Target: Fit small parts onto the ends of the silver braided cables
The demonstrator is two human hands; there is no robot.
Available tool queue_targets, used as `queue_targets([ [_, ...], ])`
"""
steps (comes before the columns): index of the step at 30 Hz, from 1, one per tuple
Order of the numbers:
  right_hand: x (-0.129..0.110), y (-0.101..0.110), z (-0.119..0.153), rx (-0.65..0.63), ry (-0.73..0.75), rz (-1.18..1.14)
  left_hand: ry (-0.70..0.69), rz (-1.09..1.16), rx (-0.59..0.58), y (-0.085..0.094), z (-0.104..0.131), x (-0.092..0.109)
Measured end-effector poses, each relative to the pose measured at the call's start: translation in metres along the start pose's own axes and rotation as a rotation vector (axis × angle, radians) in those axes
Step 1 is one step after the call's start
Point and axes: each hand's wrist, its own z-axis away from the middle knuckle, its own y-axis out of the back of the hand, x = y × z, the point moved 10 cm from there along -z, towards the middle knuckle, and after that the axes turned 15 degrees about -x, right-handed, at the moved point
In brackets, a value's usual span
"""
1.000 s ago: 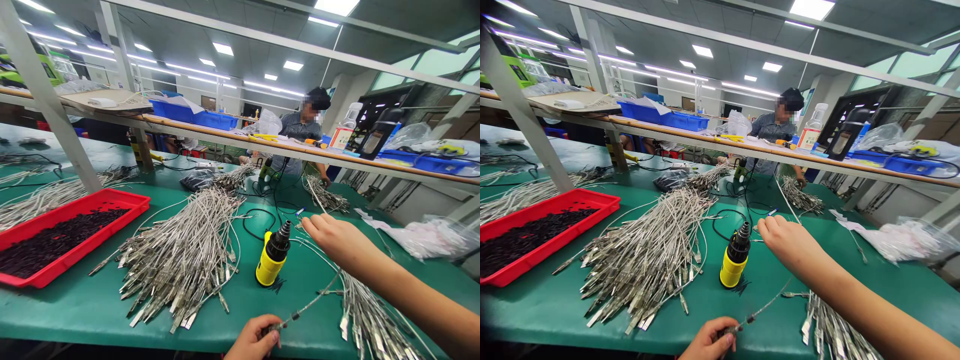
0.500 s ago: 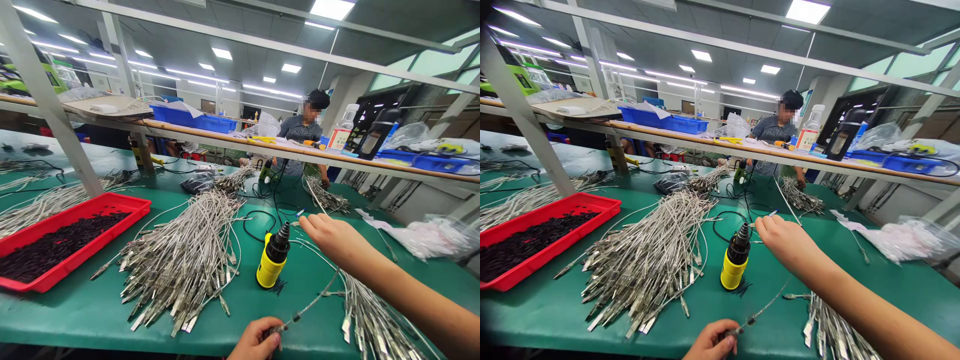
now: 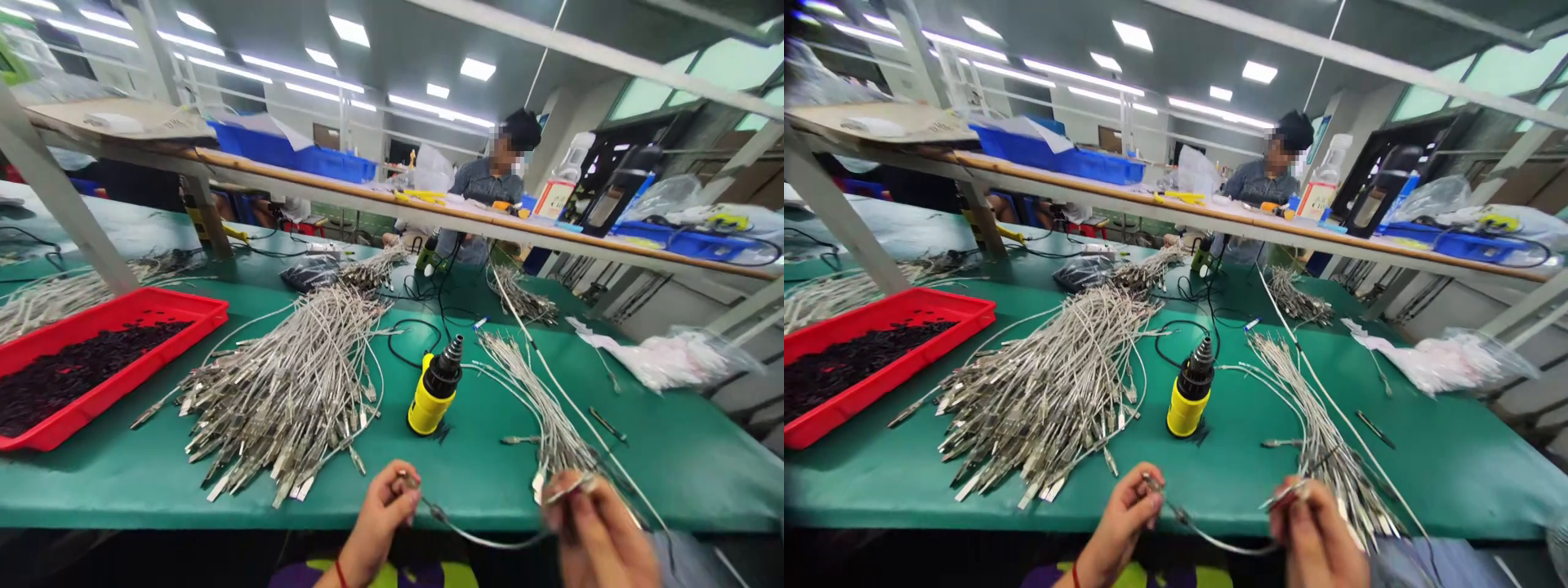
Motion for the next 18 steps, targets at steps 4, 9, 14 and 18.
queue_targets([
  [4, 0.017, -0.094, 0.059, -0.023, -0.308, -0.853, -0.063, -0.183, -0.045, 0.004, 0.025, 0.056],
  [9, -0.022, -0.158, 0.057, -0.284, -0.332, -1.248, -0.173, -0.329, -0.094, -0.012, 0.048, 0.109],
  [14, -0.030, -0.171, 0.058, -0.369, -0.337, -1.286, -0.143, -0.020, -0.130, -0.039, 0.064, 0.116],
  [18, -0.025, -0.167, 0.061, -0.364, -0.339, -1.231, -0.109, -0.258, -0.169, -0.058, 0.064, 0.140],
])
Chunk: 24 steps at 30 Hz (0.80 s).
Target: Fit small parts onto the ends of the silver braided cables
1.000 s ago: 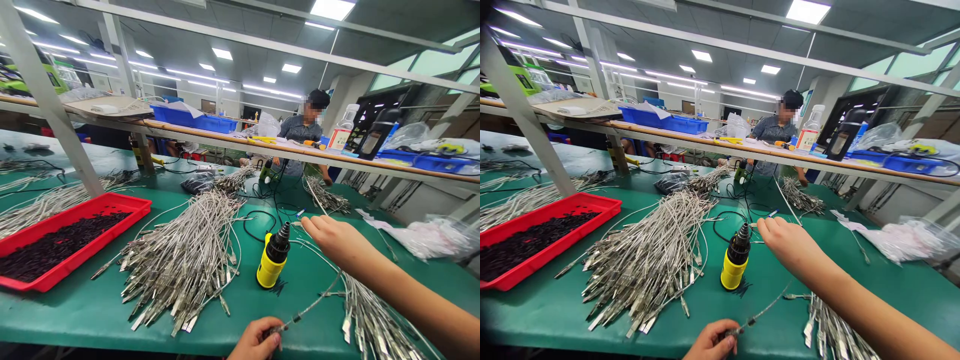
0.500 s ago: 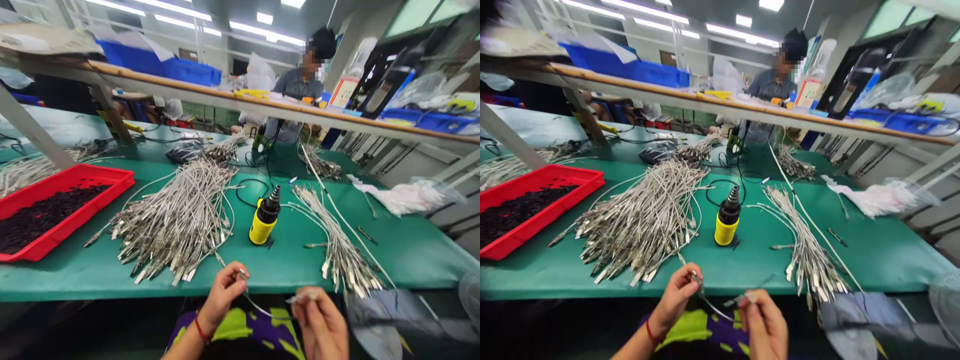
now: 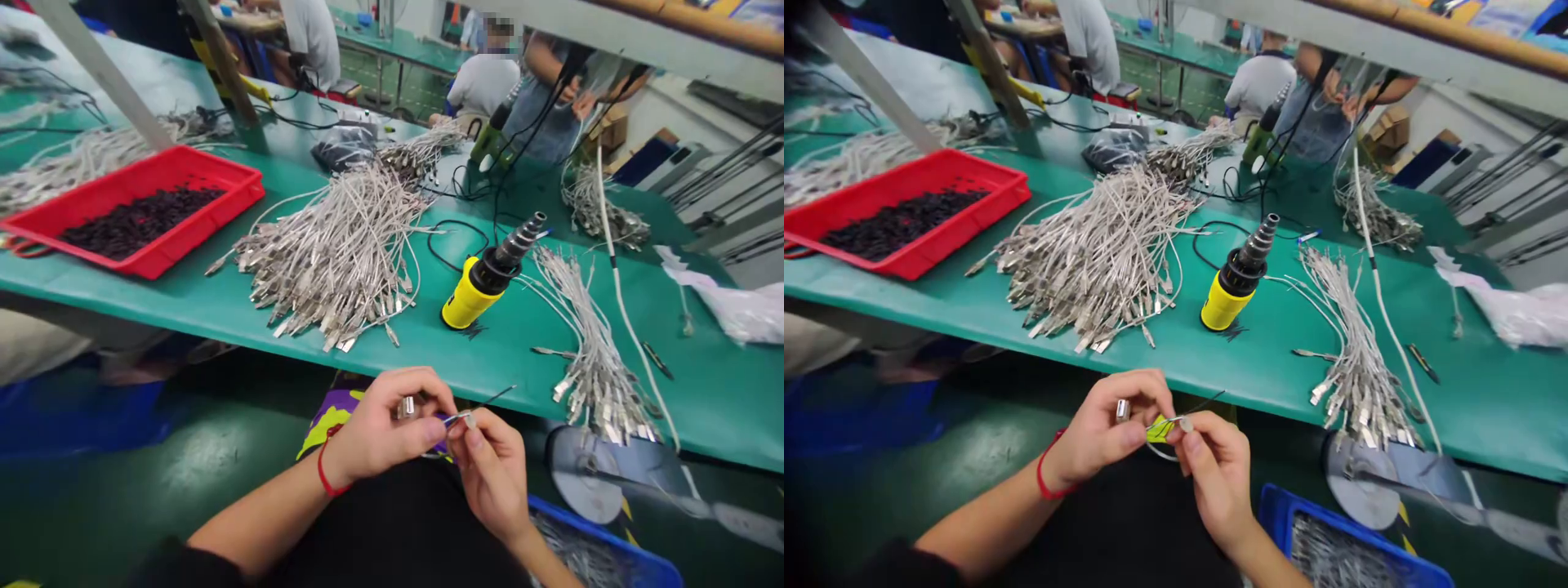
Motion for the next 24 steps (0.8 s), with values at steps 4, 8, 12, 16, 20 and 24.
queue_targets([
  [4, -0.004, 0.009, 0.006, 0.058, 0.028, 0.052, -0.010, -0.109, -0.051, -0.007, -0.007, 0.017],
  [8, -0.004, 0.019, 0.011, 0.135, 0.000, 0.197, -0.008, -0.137, -0.028, -0.007, -0.008, 0.017],
  [12, -0.011, 0.020, 0.010, 0.147, 0.059, 0.306, 0.000, -0.133, -0.020, -0.008, -0.010, 0.016],
  [16, -0.026, 0.014, 0.003, 0.091, 0.145, 0.398, 0.005, -0.153, 0.036, -0.002, -0.008, 0.018],
  [20, -0.048, 0.005, 0.001, 0.025, 0.283, 0.579, -0.012, -0.184, 0.058, 0.001, -0.005, 0.019],
  [24, -0.054, 0.002, 0.002, 0.010, 0.327, 0.625, -0.059, -0.182, 0.078, 0.003, -0.005, 0.022],
])
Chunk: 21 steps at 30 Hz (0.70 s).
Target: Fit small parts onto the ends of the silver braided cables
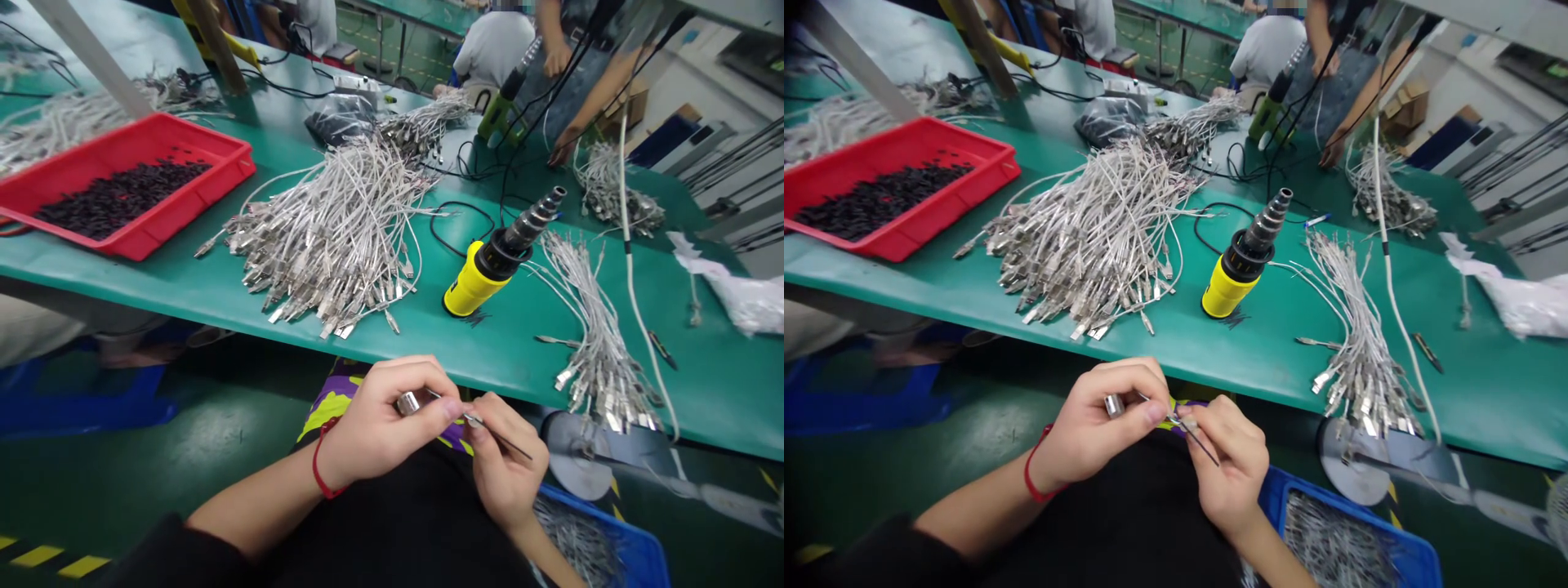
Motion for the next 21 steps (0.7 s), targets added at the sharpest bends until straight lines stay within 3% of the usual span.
queue_targets([
  [8, -0.011, -0.001, 0.001, 0.020, 0.066, 0.069, -0.142, -0.114, 0.060, 0.002, 0.006, 0.015],
  [11, -0.007, -0.004, -0.001, -0.027, 0.005, 0.087, -0.112, -0.099, -0.014, -0.002, 0.003, 0.011],
  [17, -0.013, -0.005, -0.006, -0.085, 0.018, 0.099, -0.069, 0.172, -0.236, -0.013, -0.003, -0.015],
  [21, -0.009, -0.009, -0.008, -0.140, -0.022, 0.027, -0.057, 0.252, -0.298, -0.019, -0.002, -0.026],
])
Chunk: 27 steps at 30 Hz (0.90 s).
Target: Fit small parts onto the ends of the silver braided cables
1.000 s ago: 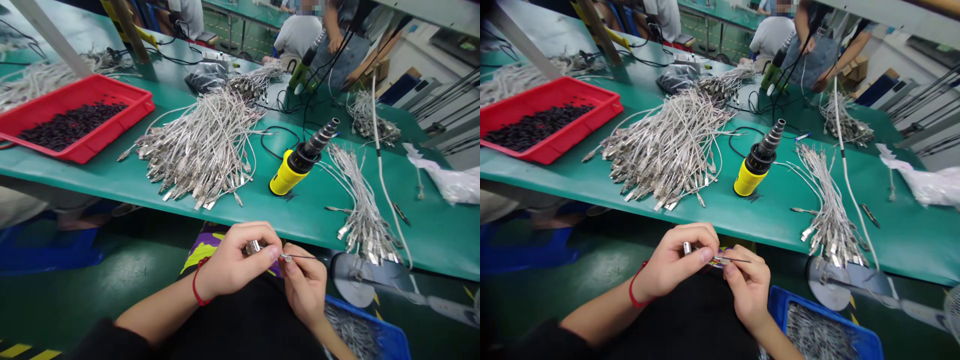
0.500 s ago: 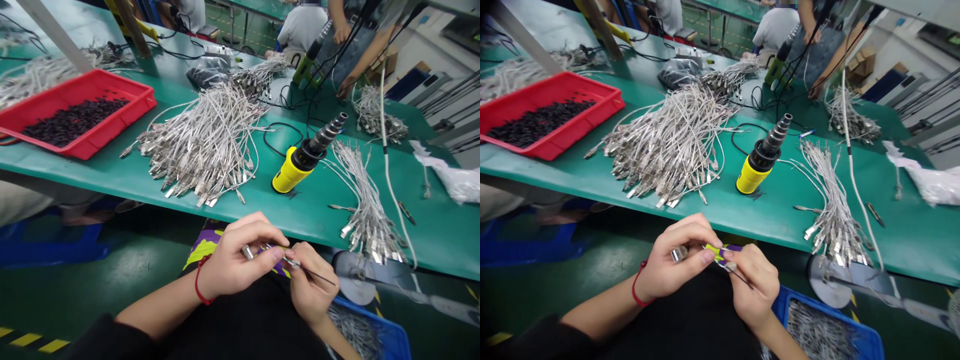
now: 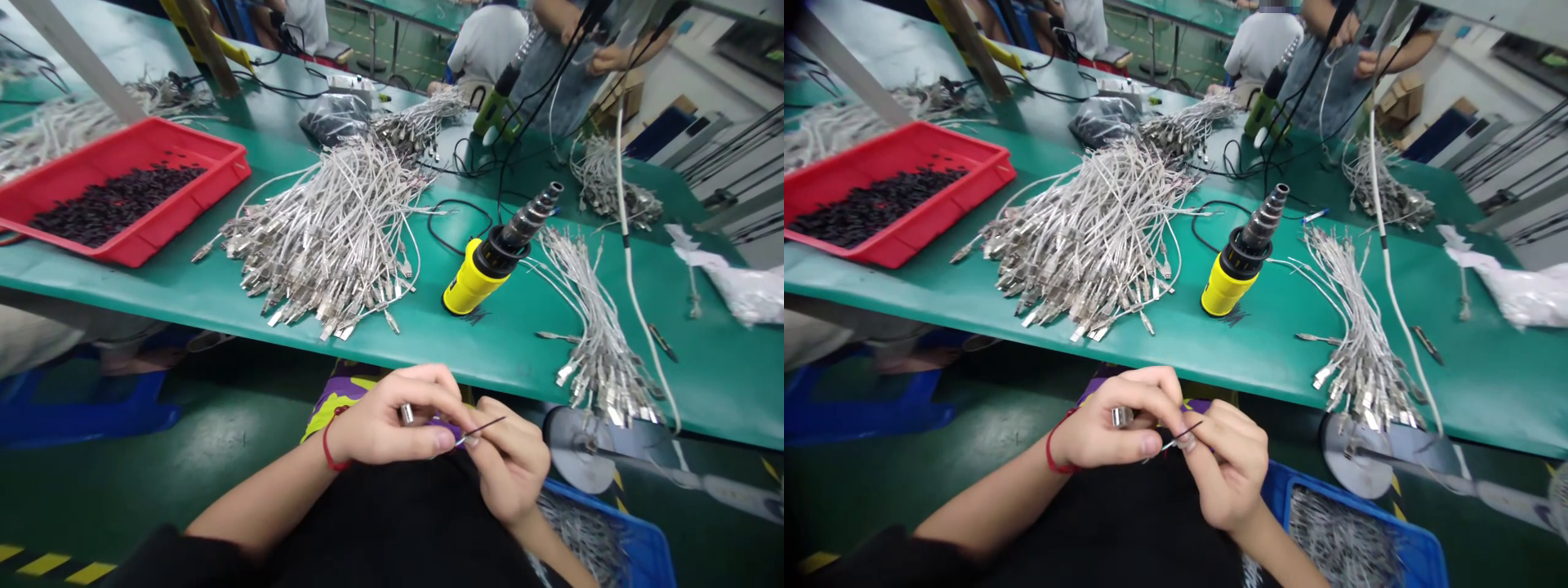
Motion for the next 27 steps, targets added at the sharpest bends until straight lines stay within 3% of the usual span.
queue_targets([
  [18, 0.007, -0.001, 0.001, 0.005, -0.009, -0.053, 0.003, 0.060, -0.041, -0.005, -0.001, -0.011],
  [27, 0.024, -0.010, -0.008, -0.054, -0.147, -0.093, -0.025, 0.156, 0.139, 0.016, 0.000, -0.019],
])
